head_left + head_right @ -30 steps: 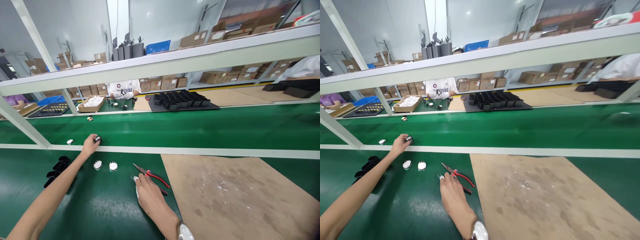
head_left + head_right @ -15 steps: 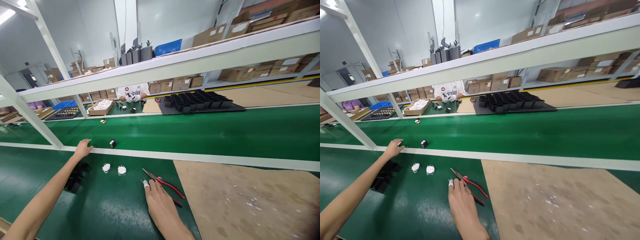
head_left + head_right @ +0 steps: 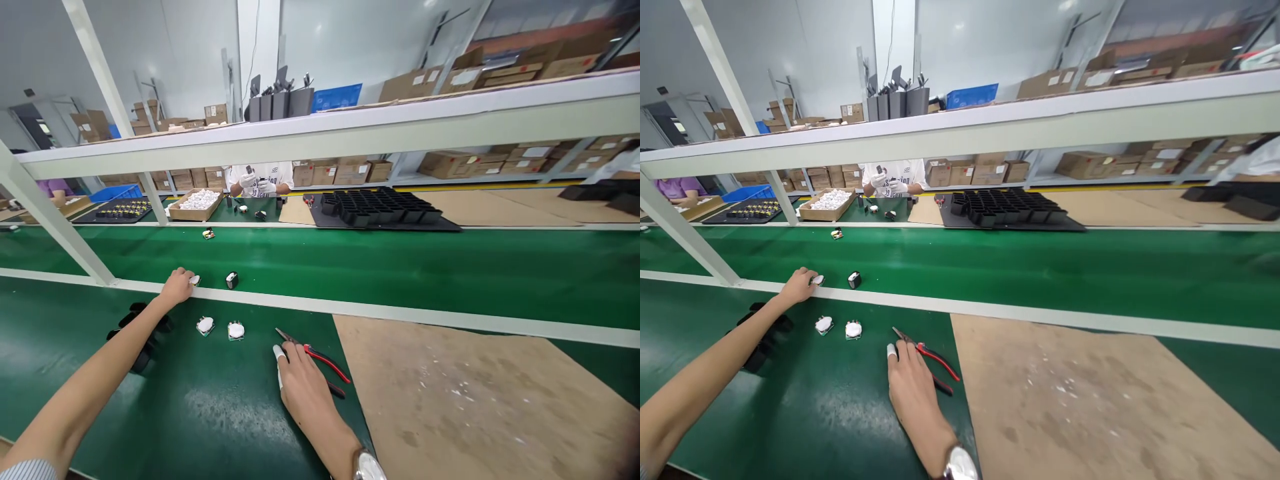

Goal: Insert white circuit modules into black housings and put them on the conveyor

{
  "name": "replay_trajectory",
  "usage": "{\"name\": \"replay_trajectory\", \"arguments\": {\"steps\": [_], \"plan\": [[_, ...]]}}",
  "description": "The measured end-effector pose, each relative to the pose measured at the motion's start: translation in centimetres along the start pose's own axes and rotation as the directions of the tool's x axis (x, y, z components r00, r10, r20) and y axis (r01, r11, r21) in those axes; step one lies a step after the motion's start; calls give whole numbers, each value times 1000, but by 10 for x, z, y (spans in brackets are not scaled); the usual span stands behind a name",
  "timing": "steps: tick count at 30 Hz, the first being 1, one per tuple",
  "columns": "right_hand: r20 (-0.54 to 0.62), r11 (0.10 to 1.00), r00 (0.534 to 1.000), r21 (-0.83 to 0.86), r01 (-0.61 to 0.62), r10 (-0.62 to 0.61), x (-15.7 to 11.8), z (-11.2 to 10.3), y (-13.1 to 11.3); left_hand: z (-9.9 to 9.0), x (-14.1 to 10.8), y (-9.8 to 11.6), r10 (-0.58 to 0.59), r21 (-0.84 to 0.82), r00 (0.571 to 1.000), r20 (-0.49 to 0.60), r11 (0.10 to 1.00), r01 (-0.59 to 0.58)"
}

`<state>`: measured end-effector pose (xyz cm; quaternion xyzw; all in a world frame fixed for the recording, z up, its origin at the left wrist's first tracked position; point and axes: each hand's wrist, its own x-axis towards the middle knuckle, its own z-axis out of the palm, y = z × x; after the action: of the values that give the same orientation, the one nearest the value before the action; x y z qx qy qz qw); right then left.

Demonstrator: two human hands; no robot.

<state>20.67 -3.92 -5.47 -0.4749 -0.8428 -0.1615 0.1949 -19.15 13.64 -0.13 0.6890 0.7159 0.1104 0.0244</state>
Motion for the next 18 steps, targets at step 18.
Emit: {"name": "replay_trajectory", "arguments": {"steps": [18], "plan": [[-66,992,998,126,3,6,3,-8,6,-5,-151,144,545,-404,839,2,768,-497]]}}
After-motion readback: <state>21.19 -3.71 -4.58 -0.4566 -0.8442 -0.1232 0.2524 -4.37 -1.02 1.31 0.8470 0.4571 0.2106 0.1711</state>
